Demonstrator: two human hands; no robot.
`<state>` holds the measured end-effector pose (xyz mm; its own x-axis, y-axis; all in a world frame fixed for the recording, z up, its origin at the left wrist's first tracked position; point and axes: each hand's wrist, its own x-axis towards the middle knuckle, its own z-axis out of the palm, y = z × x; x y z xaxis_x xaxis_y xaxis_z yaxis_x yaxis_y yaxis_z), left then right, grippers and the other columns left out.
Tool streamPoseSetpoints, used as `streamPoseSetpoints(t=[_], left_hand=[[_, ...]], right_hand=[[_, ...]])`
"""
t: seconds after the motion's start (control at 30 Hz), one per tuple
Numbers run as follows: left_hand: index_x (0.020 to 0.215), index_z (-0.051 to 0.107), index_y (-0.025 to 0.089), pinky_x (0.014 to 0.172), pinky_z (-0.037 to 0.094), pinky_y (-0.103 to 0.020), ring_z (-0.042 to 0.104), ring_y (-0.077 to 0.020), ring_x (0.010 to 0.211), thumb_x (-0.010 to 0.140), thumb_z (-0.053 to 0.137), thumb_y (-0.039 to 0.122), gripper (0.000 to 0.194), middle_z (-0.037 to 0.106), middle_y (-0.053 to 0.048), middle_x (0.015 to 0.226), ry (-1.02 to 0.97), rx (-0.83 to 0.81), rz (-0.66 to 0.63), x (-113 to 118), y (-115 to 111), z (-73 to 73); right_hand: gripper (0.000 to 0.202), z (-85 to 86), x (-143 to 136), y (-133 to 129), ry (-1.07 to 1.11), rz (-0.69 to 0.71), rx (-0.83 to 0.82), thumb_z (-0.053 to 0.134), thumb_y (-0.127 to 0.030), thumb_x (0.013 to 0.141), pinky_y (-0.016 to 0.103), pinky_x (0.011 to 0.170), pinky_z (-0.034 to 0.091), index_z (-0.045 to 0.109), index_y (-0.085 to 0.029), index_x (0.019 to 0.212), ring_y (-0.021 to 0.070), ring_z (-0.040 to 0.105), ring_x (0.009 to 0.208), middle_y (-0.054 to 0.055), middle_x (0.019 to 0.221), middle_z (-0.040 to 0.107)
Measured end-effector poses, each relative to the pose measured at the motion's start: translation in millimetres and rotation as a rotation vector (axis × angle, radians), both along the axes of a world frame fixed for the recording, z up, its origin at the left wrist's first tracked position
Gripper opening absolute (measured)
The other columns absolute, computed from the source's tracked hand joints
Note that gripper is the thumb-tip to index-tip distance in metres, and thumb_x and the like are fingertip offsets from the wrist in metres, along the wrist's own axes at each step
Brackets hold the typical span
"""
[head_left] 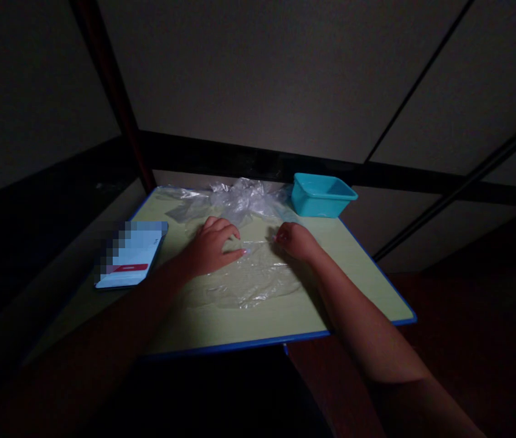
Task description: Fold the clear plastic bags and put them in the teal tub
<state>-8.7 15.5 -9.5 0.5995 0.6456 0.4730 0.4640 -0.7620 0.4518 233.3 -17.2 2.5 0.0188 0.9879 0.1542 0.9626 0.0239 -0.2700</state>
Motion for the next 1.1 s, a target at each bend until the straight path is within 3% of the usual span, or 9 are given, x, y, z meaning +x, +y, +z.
streamPoseSetpoints(t=[0.13,0.27,0.37,0.47,0.57,0.7,0.8,0.93,1.1], left_hand=[[0.105,0.062,0.026,0.101,0.025,-0.048,0.036,-0.0339,0.120,0.061,0.075,0.050,0.052,0.052,-0.010,0.121,0.145,0.002,-0.107,0.6,-5.5,-8.0],[0.100,0.063,0.023,0.101,0.026,-0.046,0.040,-0.0315,0.117,0.075,0.065,0.042,0.032,0.056,-0.011,0.115,0.071,0.052,0.031,-0.4,1.2,-9.5],[0.091,0.063,0.021,0.097,0.032,-0.042,0.047,-0.0274,0.105,0.079,0.058,0.031,0.016,0.059,-0.008,0.099,-0.071,0.074,0.180,-1.8,7.6,-3.7],[0.085,0.062,0.020,0.095,0.032,-0.042,0.049,-0.0268,0.098,0.078,0.058,0.026,0.010,0.059,-0.007,0.092,-0.128,0.082,0.230,-3.2,10.0,0.4],[0.084,0.061,0.020,0.093,0.034,-0.040,0.049,-0.0260,0.098,0.077,0.059,0.025,0.009,0.059,-0.007,0.093,-0.124,0.067,0.202,-2.9,8.0,-0.2],[0.085,0.061,0.021,0.094,0.034,-0.039,0.048,-0.0258,0.100,0.077,0.060,0.027,0.010,0.059,-0.007,0.095,-0.103,0.060,0.181,-1.3,5.5,-3.4],[0.086,0.061,0.021,0.094,0.034,-0.039,0.048,-0.0258,0.100,0.077,0.059,0.027,0.011,0.059,-0.007,0.096,-0.105,0.068,0.175,-0.9,5.6,-4.1],[0.085,0.061,0.020,0.094,0.034,-0.040,0.049,-0.0255,0.099,0.078,0.059,0.027,0.010,0.058,-0.007,0.094,-0.105,0.087,0.159,-0.6,5.5,-3.1],[0.085,0.062,0.021,0.096,0.033,-0.040,0.048,-0.0254,0.101,0.078,0.060,0.028,0.011,0.058,-0.006,0.097,-0.134,0.050,0.128,0.8,4.5,-4.2]], right_hand=[[0.022,7.0,-9.3,-8.8,0.326,0.222,-0.040,0.058,-0.034,0.082,0.021,0.056,0.036,0.061,-0.013,0.079,0.0113,0.050,0.061,0.002,0.069,0.059],[0.024,30.0,-26.0,-35.4,0.528,0.607,-0.164,0.055,-0.035,0.085,0.024,0.066,0.043,0.061,-0.013,0.079,0.0125,0.055,0.069,0.003,0.075,0.061],[0.018,49.4,-36.2,-57.3,0.522,1.015,-0.367,0.057,-0.025,0.085,0.031,0.092,0.042,0.065,-0.016,0.097,0.0170,0.058,0.103,0.008,0.107,0.065],[0.039,60.7,-40.6,-72.1,0.434,1.318,-0.611,0.067,-0.021,0.077,0.035,0.108,0.027,0.063,-0.021,0.116,0.0192,0.041,0.130,0.008,0.131,0.056],[0.042,63.7,-40.3,-78.5,0.424,1.267,-0.610,0.069,-0.019,0.075,0.039,0.111,0.021,0.065,-0.025,0.117,0.0203,0.032,0.136,0.006,0.135,0.053],[0.038,62.3,-37.3,-79.9,0.374,1.168,-0.574,0.064,-0.013,0.077,0.046,0.112,0.015,0.067,-0.028,0.112,0.0214,0.035,0.135,0.006,0.134,0.054],[0.040,58.7,-35.9,-79.4,0.325,1.143,-0.580,0.068,-0.017,0.076,0.049,0.112,0.014,0.066,-0.026,0.115,0.0235,0.032,0.136,0.008,0.136,0.052],[0.052,52.1,-35.5,-77.6,0.259,1.195,-0.590,0.074,-0.023,0.072,0.048,0.112,0.016,0.061,-0.020,0.122,0.0260,0.025,0.139,0.012,0.138,0.048],[0.056,46.9,-35.0,-75.8,0.315,1.164,-0.560,0.075,-0.020,0.070,0.042,0.112,0.021,0.059,-0.019,0.124,0.0243,0.030,0.137,0.013,0.135,0.051]])
